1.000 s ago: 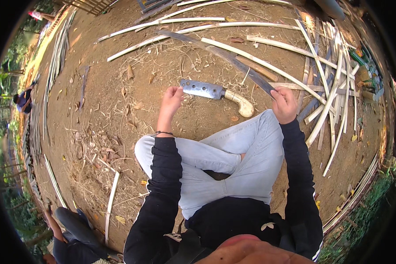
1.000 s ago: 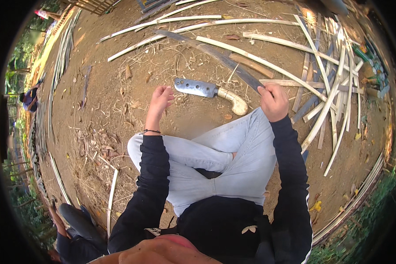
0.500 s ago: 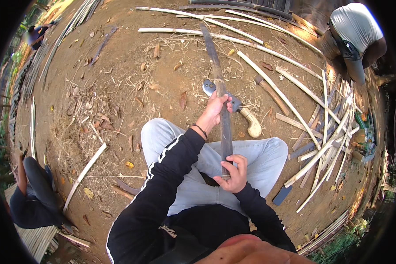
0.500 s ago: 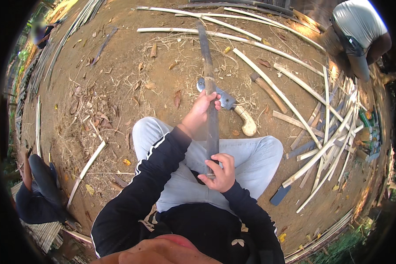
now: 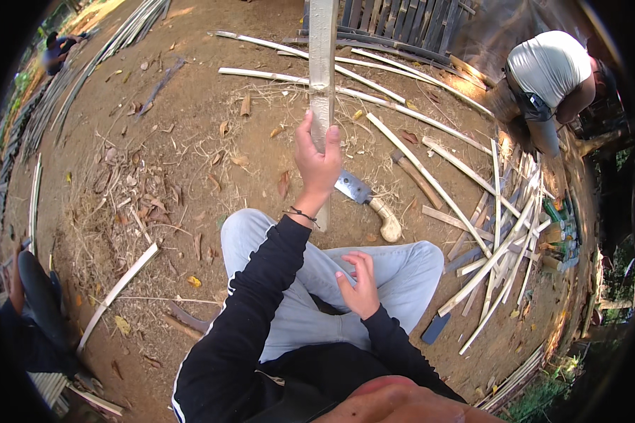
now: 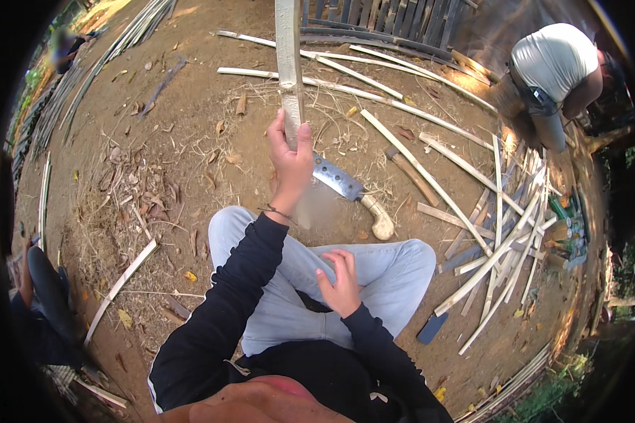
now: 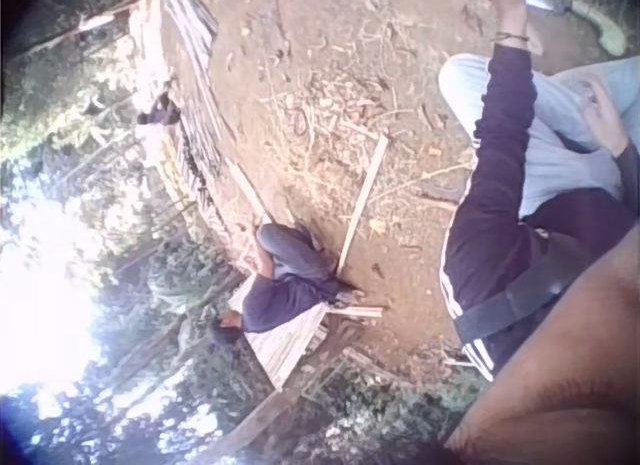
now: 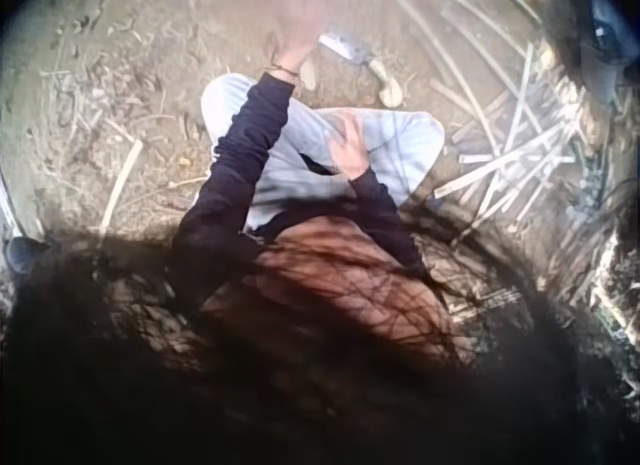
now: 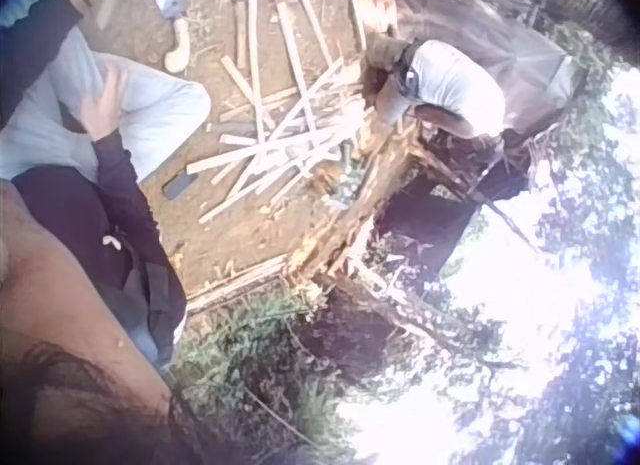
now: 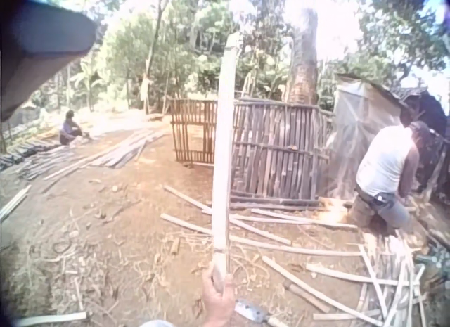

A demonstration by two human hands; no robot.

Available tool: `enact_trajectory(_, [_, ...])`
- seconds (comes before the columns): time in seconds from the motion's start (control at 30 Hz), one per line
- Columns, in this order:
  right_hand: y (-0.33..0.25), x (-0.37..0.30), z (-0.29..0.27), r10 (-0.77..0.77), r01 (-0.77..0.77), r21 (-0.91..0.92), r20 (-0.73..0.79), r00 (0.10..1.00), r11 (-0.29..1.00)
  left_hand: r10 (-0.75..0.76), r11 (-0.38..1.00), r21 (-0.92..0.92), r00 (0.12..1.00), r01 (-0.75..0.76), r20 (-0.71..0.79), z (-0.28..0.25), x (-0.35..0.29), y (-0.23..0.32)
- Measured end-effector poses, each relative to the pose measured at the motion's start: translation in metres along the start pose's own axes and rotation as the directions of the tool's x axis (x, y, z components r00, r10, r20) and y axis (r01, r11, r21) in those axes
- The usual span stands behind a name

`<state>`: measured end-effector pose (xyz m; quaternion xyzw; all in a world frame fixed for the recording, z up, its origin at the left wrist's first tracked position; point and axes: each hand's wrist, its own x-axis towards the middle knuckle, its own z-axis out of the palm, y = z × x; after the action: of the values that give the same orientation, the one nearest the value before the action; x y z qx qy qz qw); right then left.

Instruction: The person uses a large blade to shave and smooth a length of bamboo while sitting on the ground.

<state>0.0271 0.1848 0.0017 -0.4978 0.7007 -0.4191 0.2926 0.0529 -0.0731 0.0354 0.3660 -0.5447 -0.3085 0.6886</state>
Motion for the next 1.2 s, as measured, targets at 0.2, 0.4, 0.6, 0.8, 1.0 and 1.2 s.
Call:
enact_trajectory(0.2, [-0.034,0.044,-0.020,-0.128,0.124,-0.061,-0.069,0.989,0.990,-0.186,0.975,-0.122,0.982,0.188,0.028,-0.016,0.000,-0.005])
enact_trajectory(0.4, [-0.027,0.046,-0.028,-0.080,0.075,-0.070,-0.074,0.994,0.995,-0.083,0.996,0.027,0.991,0.081,0.106,-0.020,-0.003,0.000])
enact_trajectory(0.6, [0.020,0.036,-0.008,-0.043,0.045,-0.123,0.014,0.999,0.991,-0.171,0.983,-0.057,0.984,0.174,0.053,-0.017,-0.009,-0.006])
enact_trajectory(0.8, [0.044,0.029,0.008,-0.080,0.088,-0.182,0.050,0.996,0.979,-0.154,0.967,-0.181,0.978,0.178,0.139,-0.012,-0.006,-0.008])
enact_trajectory(1.0, [0.070,0.029,0.015,0.182,-0.193,-0.070,-0.146,0.972,0.979,-0.123,0.904,-0.393,0.982,0.170,0.142,-0.025,-0.002,0.019])
enact_trajectory(1.2, [0.051,0.037,-0.021,0.606,-0.167,0.971,0.031,0.795,0.169,-0.215,0.899,-0.392,0.977,0.196,-0.004,-0.039,0.016,0.054])
